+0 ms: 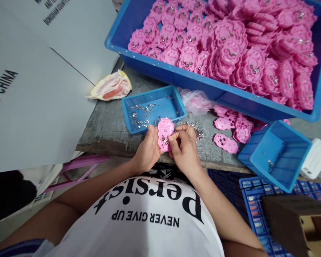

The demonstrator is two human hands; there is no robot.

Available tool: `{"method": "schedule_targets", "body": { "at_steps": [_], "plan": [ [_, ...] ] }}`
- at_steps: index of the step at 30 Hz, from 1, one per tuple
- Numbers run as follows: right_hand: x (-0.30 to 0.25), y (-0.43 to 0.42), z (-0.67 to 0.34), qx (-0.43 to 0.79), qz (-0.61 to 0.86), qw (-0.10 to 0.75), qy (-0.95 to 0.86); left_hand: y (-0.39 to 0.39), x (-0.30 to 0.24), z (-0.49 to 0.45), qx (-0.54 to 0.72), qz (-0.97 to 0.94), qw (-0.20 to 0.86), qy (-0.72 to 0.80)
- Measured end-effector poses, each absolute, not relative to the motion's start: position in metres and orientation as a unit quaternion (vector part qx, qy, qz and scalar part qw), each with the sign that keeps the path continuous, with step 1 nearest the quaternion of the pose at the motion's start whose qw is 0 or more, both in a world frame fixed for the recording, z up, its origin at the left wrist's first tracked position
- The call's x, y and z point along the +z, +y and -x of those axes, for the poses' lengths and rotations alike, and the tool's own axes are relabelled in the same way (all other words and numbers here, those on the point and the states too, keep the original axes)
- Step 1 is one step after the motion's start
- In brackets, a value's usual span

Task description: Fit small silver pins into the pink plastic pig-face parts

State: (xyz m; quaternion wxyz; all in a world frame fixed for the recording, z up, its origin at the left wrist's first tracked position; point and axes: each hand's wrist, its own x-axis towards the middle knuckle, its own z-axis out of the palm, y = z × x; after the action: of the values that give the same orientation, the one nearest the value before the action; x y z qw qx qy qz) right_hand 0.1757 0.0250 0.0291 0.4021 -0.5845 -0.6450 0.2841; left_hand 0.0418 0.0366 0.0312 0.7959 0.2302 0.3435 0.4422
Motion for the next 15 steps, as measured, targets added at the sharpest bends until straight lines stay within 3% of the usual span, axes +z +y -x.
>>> {"method": "schedule_targets", "body": {
  "at_steps": [6,12,15],
  "plan": [
    [0.028,0.022,-0.174,0.238,0.583,0.413,-0.659,0.035,0.028,-0.042,0.447,-0.216,0.799,0.339],
    [0.029,0.023,-0.179,0.302,0.572,0.534,-0.545,0.037,0.030,-0.038,0.431,-0.244,0.808,0.319],
    [0.025,0.025,-0.190,0.301,0.575,0.547,-0.530,0.037,0.034,-0.032,0.418,-0.275,0.796,0.342]
  ]
}}
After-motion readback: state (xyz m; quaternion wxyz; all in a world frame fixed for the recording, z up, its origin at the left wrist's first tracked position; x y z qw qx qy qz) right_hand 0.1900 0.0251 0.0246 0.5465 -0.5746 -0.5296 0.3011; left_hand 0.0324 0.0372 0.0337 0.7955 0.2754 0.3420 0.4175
